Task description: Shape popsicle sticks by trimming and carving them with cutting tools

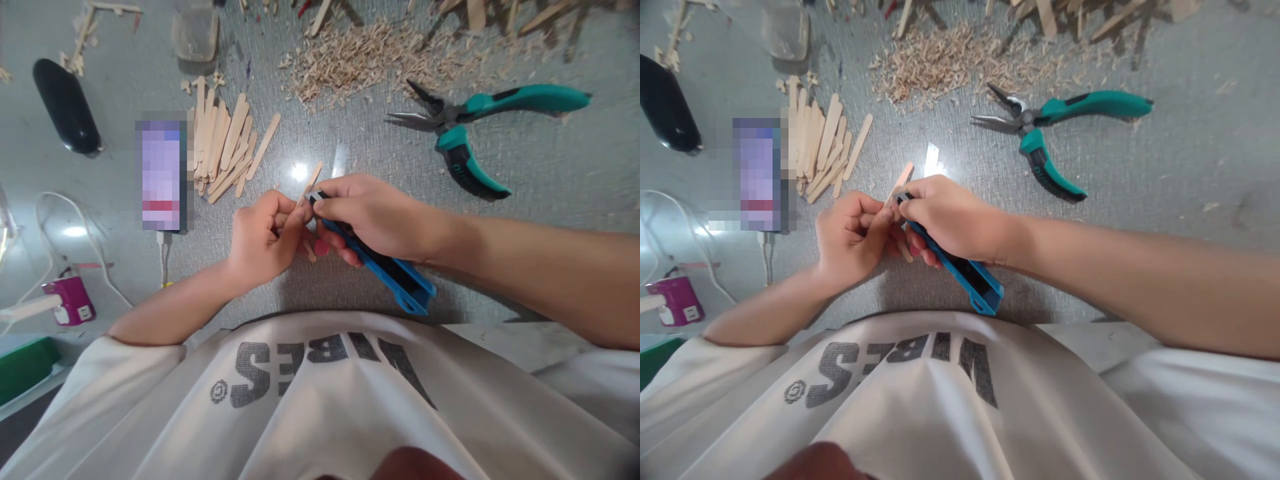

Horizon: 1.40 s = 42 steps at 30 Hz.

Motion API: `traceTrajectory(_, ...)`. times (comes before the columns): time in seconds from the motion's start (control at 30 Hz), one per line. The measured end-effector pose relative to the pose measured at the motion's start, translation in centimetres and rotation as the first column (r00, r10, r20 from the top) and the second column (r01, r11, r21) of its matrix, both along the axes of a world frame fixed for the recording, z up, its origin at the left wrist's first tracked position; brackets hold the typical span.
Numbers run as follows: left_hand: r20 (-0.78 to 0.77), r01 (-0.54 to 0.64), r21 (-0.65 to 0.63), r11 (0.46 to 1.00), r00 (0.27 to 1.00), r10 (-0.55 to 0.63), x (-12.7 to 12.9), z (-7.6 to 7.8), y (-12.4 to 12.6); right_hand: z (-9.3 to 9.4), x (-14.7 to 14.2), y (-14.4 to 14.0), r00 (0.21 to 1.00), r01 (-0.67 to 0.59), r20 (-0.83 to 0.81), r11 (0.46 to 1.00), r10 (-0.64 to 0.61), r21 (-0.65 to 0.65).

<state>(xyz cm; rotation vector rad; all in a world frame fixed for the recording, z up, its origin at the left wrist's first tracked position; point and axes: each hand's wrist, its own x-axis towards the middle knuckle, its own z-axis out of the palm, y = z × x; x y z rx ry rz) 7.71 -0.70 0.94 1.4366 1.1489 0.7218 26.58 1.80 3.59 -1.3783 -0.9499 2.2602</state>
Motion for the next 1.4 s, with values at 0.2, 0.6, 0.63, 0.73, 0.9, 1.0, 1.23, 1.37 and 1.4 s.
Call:
traceTrajectory(0.2,0.049,-0.016,-0.076,0.997,0.999,0.02,-0.1,0.2,0.6,0.1,0.3,0.4,1.0,0.009,-0.022,1.0,-0.008,0.016)
traceTrajectory(0.6,0.034,-0.014,-0.089,0.996,0.999,0.018,-0.8,0.3,2.0,-0.1,1.0,0.9,0.999,-0.014,-0.049,0.995,0.019,0.104)
traceTrajectory(0.63,0.038,-0.013,-0.093,0.996,0.999,0.017,-0.8,0.3,2.0,-0.1,0.9,0.9,0.999,-0.017,-0.05,0.994,0.023,0.107)
traceTrajectory(0.73,0.038,-0.04,-0.078,0.996,0.998,0.043,-0.8,0.3,2.0,0.1,0.8,0.7,0.999,-0.008,-0.041,0.992,0.014,0.126)
traceTrajectory(0.9,0.024,-0.081,-0.04,0.996,0.996,0.082,-0.5,0.2,1.7,0.3,0.4,0.2,0.999,0.033,-0.032,0.99,-0.029,0.137)
traceTrajectory(1.0,0.011,-0.095,-0.029,0.995,0.995,0.096,-0.4,0.1,1.4,0.4,0.2,0.0,0.999,0.052,-0.02,0.989,-0.05,0.135)
traceTrajectory(1.23,-0.011,-0.108,-0.021,0.994,0.994,0.108,-0.3,-0.1,1.0,0.5,-0.1,-0.1,0.997,0.075,-0.005,0.987,-0.076,0.145)
traceTrajectory(1.37,-0.002,-0.111,-0.021,0.994,0.994,0.111,-0.2,-0.1,1.0,0.5,-0.3,-0.3,0.995,0.088,0.035,0.984,-0.094,0.153)
traceTrajectory(1.4,0.005,-0.113,-0.022,0.993,0.994,0.113,-0.1,-0.1,1.0,0.5,-0.3,-0.4,0.994,0.087,0.053,0.983,-0.096,0.163)
